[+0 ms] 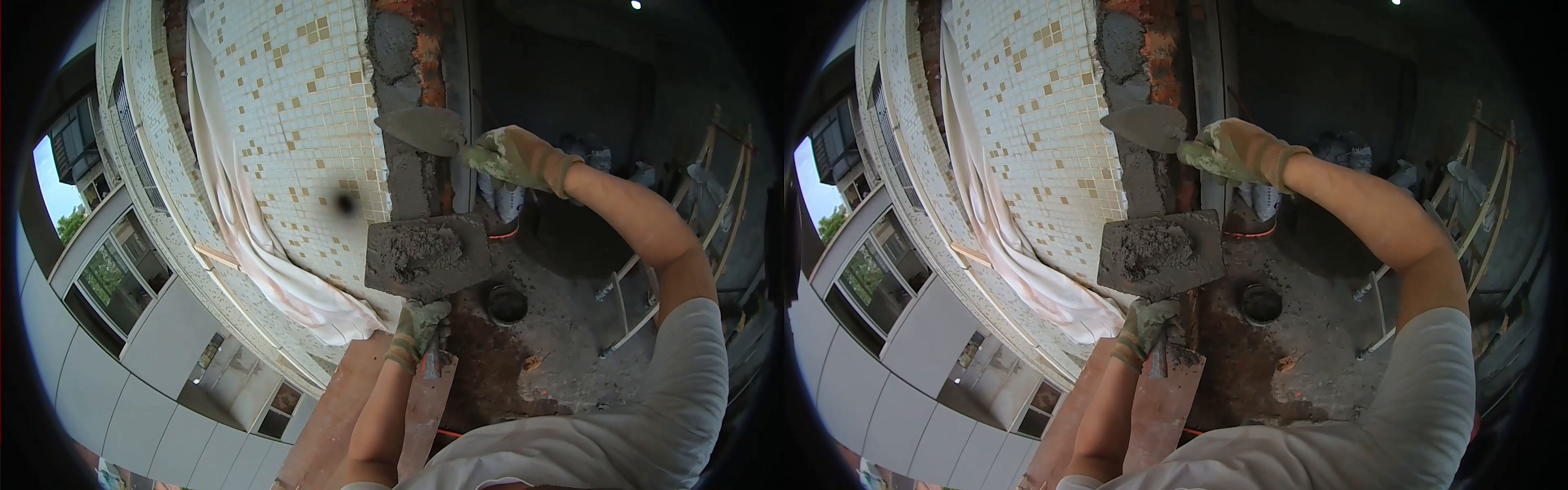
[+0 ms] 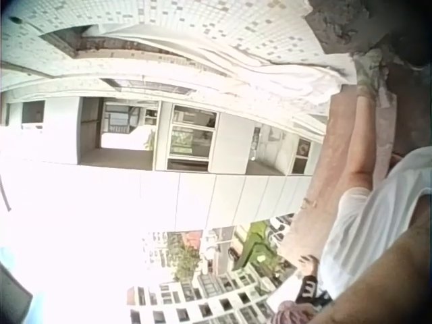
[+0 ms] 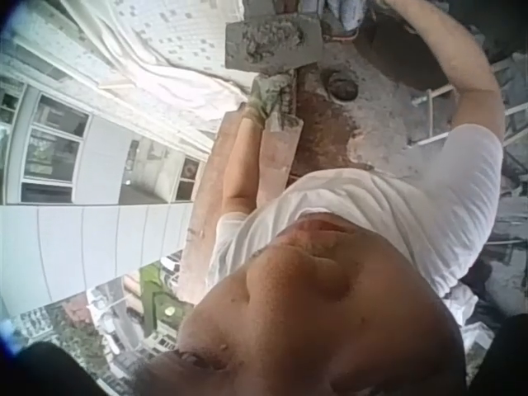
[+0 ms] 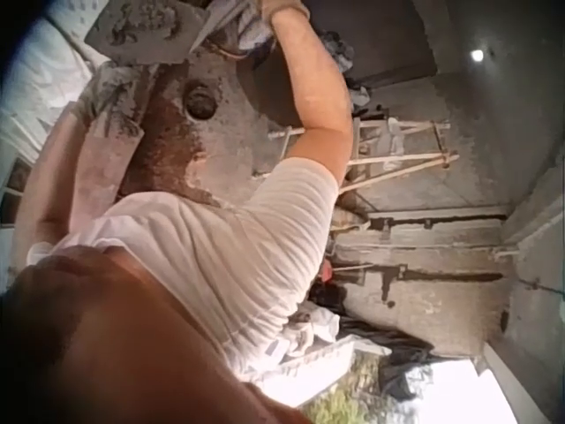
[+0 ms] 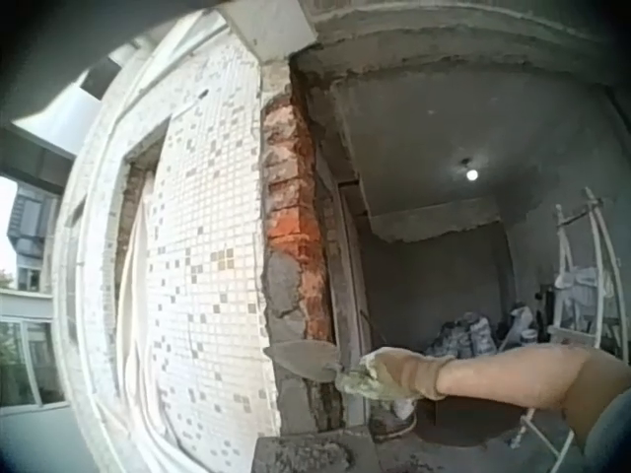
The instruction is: Applying mortar to a brick wall using a trowel and a hawk during a renovation.
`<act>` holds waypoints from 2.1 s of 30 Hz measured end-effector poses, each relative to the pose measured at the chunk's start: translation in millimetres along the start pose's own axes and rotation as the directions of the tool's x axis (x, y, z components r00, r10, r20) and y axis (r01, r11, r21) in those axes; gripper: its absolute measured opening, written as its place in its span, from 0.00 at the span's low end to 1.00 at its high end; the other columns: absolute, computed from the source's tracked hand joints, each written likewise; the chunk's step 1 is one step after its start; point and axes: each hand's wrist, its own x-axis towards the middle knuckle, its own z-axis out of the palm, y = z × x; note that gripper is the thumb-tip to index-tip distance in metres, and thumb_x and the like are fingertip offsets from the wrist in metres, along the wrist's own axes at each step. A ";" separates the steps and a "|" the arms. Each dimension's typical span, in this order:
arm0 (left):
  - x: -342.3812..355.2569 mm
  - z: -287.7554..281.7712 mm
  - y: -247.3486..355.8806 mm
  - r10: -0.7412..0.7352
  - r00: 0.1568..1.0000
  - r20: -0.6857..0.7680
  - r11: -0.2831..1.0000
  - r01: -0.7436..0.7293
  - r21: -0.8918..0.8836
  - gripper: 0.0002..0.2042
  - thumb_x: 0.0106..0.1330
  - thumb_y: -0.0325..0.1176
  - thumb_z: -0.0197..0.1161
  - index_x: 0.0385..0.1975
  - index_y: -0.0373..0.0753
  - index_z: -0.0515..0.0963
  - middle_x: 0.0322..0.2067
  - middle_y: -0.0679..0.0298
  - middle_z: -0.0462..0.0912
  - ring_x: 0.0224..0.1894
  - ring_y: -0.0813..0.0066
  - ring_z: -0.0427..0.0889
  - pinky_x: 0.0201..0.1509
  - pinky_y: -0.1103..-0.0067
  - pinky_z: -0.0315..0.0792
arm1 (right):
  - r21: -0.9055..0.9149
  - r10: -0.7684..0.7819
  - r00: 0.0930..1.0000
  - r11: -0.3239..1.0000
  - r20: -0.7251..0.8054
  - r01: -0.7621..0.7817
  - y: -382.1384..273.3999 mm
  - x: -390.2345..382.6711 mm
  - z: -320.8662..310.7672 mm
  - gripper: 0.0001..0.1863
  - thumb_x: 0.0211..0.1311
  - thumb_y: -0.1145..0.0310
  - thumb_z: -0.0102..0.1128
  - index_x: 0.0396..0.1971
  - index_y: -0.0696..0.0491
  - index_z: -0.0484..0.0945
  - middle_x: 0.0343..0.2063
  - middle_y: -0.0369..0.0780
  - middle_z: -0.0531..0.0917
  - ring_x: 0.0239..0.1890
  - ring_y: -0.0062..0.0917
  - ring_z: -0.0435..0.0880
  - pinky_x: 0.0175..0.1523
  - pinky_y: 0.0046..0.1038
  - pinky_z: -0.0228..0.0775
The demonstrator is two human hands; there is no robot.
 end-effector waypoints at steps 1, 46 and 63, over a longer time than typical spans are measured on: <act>0.7 1.7 -3.3 0.004 1.000 0.002 1.000 -0.004 -0.002 0.08 0.58 0.29 0.66 0.35 0.39 0.76 0.22 0.65 0.75 0.18 0.72 0.75 0.17 0.76 0.71 | -0.013 -0.040 0.997 0.999 -0.059 0.040 -7.6 13.5 -20.5 0.23 0.71 0.50 0.54 0.37 0.59 0.81 0.18 0.38 0.78 0.21 0.21 0.78 0.31 0.30 0.71; 26.0 129.5 -119.5 0.388 0.879 -0.277 0.911 -0.319 0.263 0.05 0.63 0.33 0.63 0.35 0.41 0.78 0.26 0.66 0.80 0.23 0.71 0.78 0.23 0.76 0.71 | -0.091 -0.581 0.773 0.810 -0.255 0.579 207.9 -116.1 159.4 0.16 0.57 0.60 0.67 0.44 0.47 0.83 0.32 0.39 0.86 0.32 0.37 0.85 0.38 0.37 0.77; 12.0 117.7 -113.8 0.026 0.973 -0.228 0.999 -0.017 0.040 0.07 0.61 0.30 0.65 0.38 0.37 0.80 0.27 0.69 0.81 0.23 0.82 0.76 0.23 0.80 0.73 | -0.364 -0.531 0.839 0.810 -0.121 0.461 216.2 -112.5 66.8 0.16 0.55 0.61 0.72 0.41 0.54 0.85 0.29 0.40 0.85 0.29 0.34 0.85 0.37 0.29 0.76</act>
